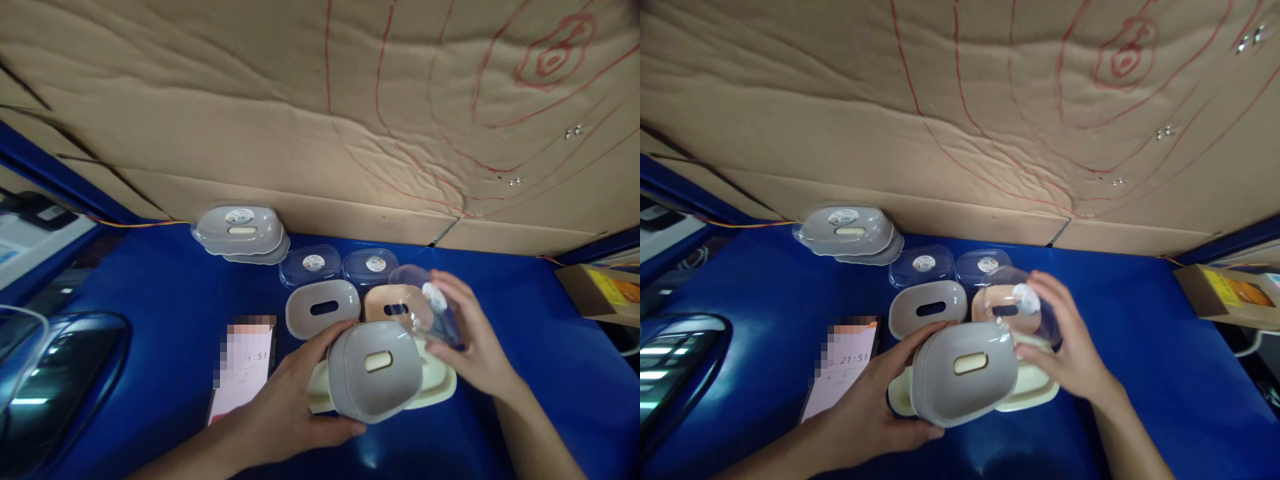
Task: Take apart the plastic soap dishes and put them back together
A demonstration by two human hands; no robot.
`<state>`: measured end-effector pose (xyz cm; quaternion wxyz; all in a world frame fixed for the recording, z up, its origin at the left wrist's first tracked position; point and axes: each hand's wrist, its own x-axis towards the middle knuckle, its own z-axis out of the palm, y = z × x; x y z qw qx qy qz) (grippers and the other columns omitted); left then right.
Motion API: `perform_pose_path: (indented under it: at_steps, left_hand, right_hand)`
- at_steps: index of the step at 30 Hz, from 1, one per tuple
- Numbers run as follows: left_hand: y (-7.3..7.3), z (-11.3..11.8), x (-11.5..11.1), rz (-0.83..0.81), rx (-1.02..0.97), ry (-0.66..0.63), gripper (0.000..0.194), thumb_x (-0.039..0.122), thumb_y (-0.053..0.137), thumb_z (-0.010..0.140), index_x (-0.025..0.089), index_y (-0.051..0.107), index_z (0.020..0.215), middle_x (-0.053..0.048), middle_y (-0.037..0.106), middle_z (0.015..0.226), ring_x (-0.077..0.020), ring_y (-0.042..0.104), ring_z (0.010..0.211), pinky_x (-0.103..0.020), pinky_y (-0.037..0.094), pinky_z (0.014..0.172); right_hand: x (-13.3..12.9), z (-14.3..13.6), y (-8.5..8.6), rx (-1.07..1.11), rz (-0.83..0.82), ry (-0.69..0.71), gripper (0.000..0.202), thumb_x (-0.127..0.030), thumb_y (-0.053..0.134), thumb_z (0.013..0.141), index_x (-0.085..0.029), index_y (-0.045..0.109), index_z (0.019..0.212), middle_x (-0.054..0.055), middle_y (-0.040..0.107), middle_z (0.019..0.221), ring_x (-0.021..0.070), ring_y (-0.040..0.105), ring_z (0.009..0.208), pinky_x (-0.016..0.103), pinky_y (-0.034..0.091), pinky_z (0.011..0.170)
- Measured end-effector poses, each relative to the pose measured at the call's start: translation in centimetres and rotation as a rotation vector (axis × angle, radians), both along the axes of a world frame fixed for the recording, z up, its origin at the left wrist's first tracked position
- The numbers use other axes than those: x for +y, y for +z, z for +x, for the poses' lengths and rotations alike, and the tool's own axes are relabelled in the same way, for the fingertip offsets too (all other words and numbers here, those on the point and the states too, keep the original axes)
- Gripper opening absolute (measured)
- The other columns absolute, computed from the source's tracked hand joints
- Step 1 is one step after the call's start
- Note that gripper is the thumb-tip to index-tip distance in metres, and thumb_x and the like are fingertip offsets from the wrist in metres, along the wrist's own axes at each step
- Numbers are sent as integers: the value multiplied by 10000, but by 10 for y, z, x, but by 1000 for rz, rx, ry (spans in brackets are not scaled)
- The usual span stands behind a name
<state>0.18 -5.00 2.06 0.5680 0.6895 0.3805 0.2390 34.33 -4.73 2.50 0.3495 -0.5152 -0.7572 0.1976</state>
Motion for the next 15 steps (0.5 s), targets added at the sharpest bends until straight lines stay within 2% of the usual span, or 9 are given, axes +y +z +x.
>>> perform_pose_path:
  at_steps: [2, 6, 10, 15]
  left_hand:
    - [-2, 0, -1, -4, 28, -13, 1077, 414, 984, 723, 347, 394, 1622, -118, 583, 1610, -410, 593, 1441, -610, 456, 1225]
    - [-2, 0, -2, -45, 59, -39, 1100, 411, 981, 722, 375, 365, 1633, -106, 557, 1637, -414, 575, 1460, -640, 441, 1229]
    - [2, 0, -1, -36, 57, -41, 1086, 415, 985, 722, 386, 382, 1624, -80, 572, 1627, -395, 579, 1460, -612, 443, 1238]
    - [3, 1, -1, -40, 35, -27, 1077, 402, 985, 719, 367, 397, 1620, -73, 584, 1619, -379, 603, 1440, -572, 454, 1241]
  right_hand:
    - [14, 27, -13, 1, 39, -167, 743, -511, 792, 940, -336, 417, 1556, 148, 396, 1662, 392, 382, 1596, 616, 423, 1266]
    - [38, 74, -46, -66, 40, -343, 687, -562, 767, 916, -272, 429, 1439, 180, 368, 1588, 396, 439, 1524, 627, 480, 1209]
    - [46, 87, -63, -127, -9, -303, 626, -533, 786, 886, -263, 494, 1369, 173, 430, 1521, 395, 469, 1489, 631, 447, 1227]
    - [48, 84, -61, -172, -64, -229, 547, -521, 758, 912, -295, 555, 1367, 162, 487, 1593, 413, 434, 1557, 679, 342, 1279]
